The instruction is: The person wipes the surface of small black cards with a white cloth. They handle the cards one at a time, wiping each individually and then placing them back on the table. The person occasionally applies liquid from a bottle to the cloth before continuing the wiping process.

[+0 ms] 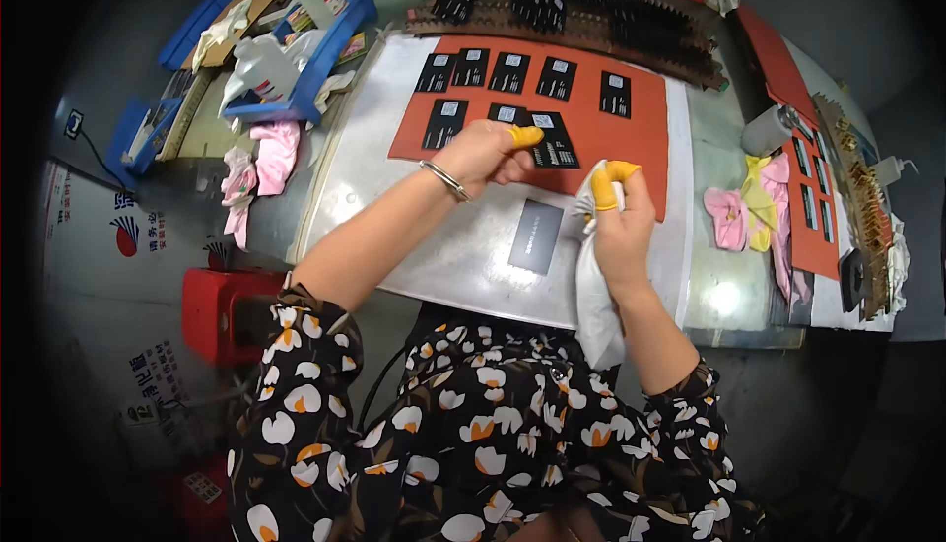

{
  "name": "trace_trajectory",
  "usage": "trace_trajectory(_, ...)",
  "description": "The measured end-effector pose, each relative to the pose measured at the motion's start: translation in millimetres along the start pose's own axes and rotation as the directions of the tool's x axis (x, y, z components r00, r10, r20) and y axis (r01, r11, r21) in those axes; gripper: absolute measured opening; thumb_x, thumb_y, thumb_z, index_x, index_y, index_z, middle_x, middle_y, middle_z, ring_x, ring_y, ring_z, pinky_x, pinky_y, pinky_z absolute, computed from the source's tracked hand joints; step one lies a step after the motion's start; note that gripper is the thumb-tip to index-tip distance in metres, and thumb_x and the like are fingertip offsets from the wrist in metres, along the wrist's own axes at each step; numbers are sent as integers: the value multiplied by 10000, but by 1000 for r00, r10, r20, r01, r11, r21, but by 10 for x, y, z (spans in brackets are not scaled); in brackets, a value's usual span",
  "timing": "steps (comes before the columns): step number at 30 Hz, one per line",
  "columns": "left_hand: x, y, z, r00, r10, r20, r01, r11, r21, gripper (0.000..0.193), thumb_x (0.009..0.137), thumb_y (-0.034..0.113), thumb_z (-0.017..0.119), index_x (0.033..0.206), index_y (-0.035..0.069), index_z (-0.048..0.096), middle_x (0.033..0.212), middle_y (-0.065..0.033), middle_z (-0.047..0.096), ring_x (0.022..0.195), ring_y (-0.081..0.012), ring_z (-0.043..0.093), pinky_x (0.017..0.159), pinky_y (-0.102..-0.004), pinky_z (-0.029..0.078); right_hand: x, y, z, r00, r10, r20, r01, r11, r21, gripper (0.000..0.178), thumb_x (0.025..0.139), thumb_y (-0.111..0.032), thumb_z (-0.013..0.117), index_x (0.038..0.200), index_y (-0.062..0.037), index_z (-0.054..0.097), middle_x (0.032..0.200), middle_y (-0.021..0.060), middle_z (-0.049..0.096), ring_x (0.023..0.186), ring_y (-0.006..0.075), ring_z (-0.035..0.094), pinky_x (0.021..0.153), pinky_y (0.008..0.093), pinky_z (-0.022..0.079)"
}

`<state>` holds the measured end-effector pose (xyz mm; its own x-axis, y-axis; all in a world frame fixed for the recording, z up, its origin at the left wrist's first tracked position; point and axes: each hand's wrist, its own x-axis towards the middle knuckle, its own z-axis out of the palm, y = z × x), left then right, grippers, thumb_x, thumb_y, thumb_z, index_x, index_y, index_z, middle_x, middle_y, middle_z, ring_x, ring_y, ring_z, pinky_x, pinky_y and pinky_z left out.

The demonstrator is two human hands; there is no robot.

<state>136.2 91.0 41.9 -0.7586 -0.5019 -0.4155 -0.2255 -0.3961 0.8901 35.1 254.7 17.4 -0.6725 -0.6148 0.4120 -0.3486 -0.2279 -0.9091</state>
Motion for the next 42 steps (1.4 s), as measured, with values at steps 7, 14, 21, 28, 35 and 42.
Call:
trace_trajectory(7, -670, -277, -36, 973, 181, -142, -120, 926, 358, 163, 791, 83, 557, 675, -15, 617, 593, -66, 589, 489, -119, 543, 452, -263, 426, -697, -349, 600, 916, -74, 394, 123, 987, -101, 141, 818, -113, 582, 898, -3, 546, 683, 75, 585, 626, 129, 574, 549, 304, 434)
trace_trajectory(14, -905, -300, -744, 831, 555, 41, 74, -183, 980, 186, 607, 229, 615, 588, 44, 625, 615, -168, 605, 547, -334, 588, 512, -431, 453, 52, -439, 456, 822, 419, 386, -518, 832, 199, 145, 904, -187, 525, 895, -49, 571, 716, -38, 526, 602, 38, 471, 509, 196, 400)
trace_trajectory(21, -201, -256, -718, 898, 407, -167, -259, 796, 547, 343, 850, 219, 573, 1078, -35, 539, 749, -139, 651, 573, -210, 638, 495, -318, 478, 565, 544, 731, 904, 270, 330, -363, 894, 263, 179, 851, 21, 446, 985, -5, 562, 868, 68, 601, 777, 156, 584, 675, 279, 489)
trace_trajectory(28, 346, -73, -715, 988, 15, -153, -7, 998, 57, 256, 886, 133, 509, 1054, -60, 497, 773, -88, 572, 504, -166, 595, 367, -232, 381, 542, 558, 775, 854, 388, 348, -501, 796, 340, 200, 867, -15, 417, 1015, -13, 551, 860, 15, 568, 765, 82, 534, 646, 211, 443)
trace_trajectory(35, 389, -18, -706, 976, 211, -50, -151, 830, 537, 203, 805, 21, 488, 614, -19, 546, 500, -62, 525, 376, -129, 495, 355, -281, 366, 436, 505, 781, 879, 408, 246, -476, 777, 413, 145, 894, -43, 456, 993, -28, 561, 856, 9, 557, 766, 73, 509, 672, 206, 423)
trace_trajectory(42, -355, -121, -421, 993, 77, -86, -90, 982, -167, 169, 861, 162, 562, 778, 15, 569, 651, -78, 598, 479, -104, 534, 417, -208, 408, -148, -123, 428, 999, -20, 37, 20, 1000, 9, 123, 851, -117, 582, 870, -10, 523, 711, 81, 558, 614, 116, 536, 551, 266, 417)
